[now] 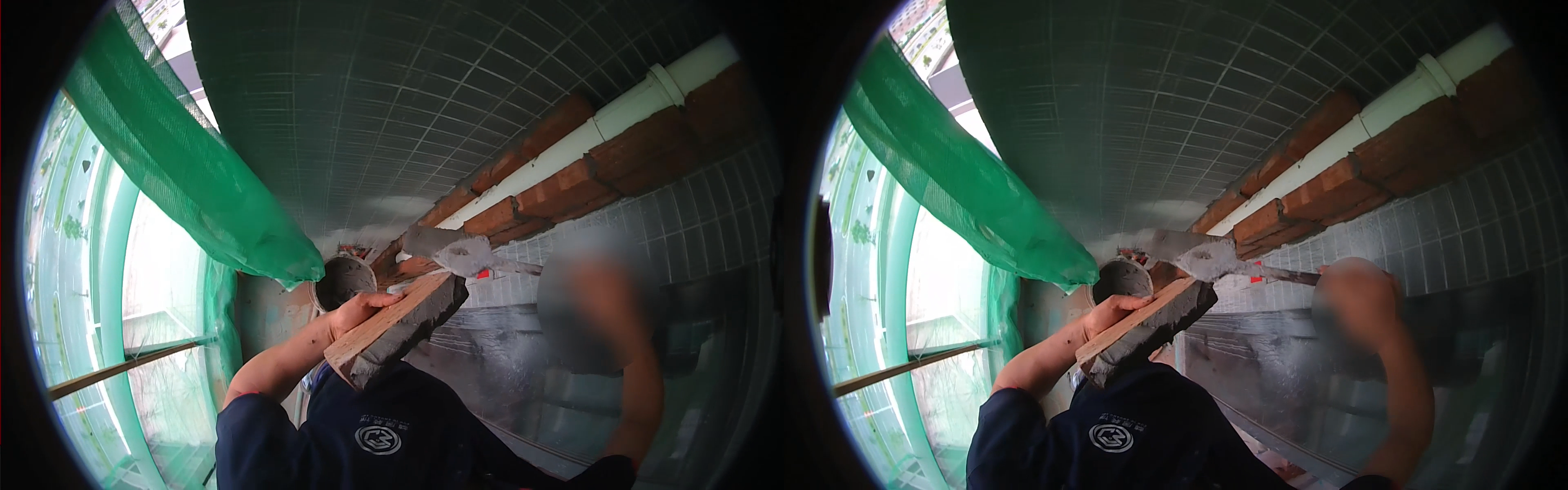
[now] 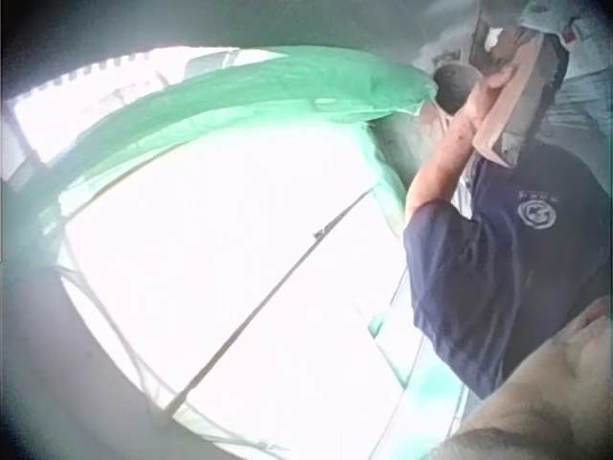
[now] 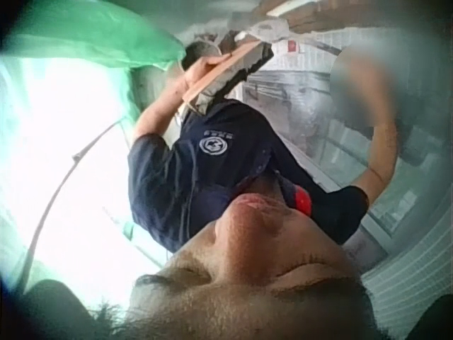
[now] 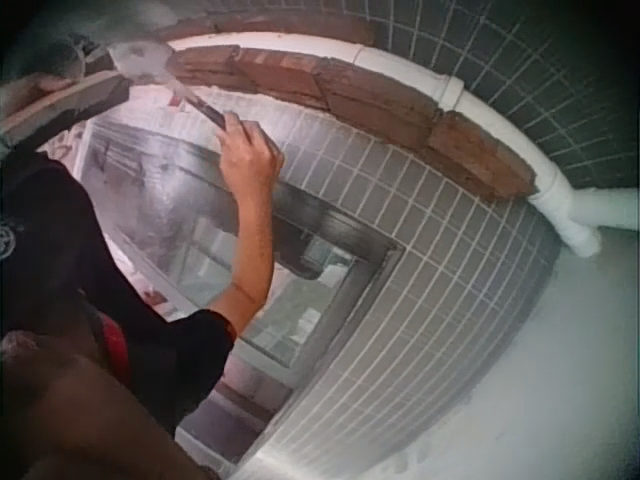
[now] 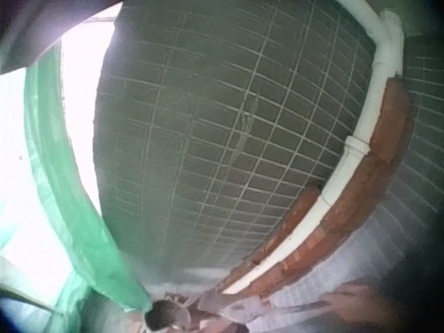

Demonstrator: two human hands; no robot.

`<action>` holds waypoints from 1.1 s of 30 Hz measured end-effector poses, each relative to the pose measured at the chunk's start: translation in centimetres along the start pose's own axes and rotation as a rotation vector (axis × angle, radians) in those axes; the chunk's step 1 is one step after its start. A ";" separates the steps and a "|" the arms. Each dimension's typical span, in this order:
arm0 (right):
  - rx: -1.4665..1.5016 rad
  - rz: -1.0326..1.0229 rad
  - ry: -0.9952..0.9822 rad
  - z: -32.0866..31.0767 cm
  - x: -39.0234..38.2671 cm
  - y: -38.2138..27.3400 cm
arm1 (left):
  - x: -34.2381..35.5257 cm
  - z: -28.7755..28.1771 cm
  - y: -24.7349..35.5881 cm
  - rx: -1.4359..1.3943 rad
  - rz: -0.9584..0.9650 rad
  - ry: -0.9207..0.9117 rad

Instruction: The person lays bricks against a tiled wall by applying mortar with a trowel, picking up bricks from a stack, and positioning them into a column.

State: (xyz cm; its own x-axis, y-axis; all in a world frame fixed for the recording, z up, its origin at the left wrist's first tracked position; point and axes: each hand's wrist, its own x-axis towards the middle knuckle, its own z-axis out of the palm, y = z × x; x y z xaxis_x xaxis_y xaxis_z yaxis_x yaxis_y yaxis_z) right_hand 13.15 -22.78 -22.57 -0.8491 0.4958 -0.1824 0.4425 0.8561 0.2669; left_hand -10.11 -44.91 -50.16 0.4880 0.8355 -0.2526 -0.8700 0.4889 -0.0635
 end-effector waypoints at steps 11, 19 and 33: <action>0.126 -0.387 0.270 0.4 -2.6 -2.2 | 2.8 -2.3 1.0 -0.058 -0.070 -0.065; 0.149 -0.094 0.290 2.8 -1.2 -1.3 | 2.7 -3.3 0.5 -0.104 -0.056 -0.099; 1.351 0.071 0.585 19.7 -2.1 -18.3 | 4.8 7.3 3.7 0.018 0.479 -0.001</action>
State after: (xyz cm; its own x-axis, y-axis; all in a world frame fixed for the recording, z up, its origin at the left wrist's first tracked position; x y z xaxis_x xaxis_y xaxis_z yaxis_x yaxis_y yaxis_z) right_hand 12.49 -36.62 -45.73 -0.6624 0.6945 0.2811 0.1352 0.4798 -0.8669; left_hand -10.49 -37.28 -44.52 0.0328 0.9681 -0.2484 -0.9956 0.0533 0.0766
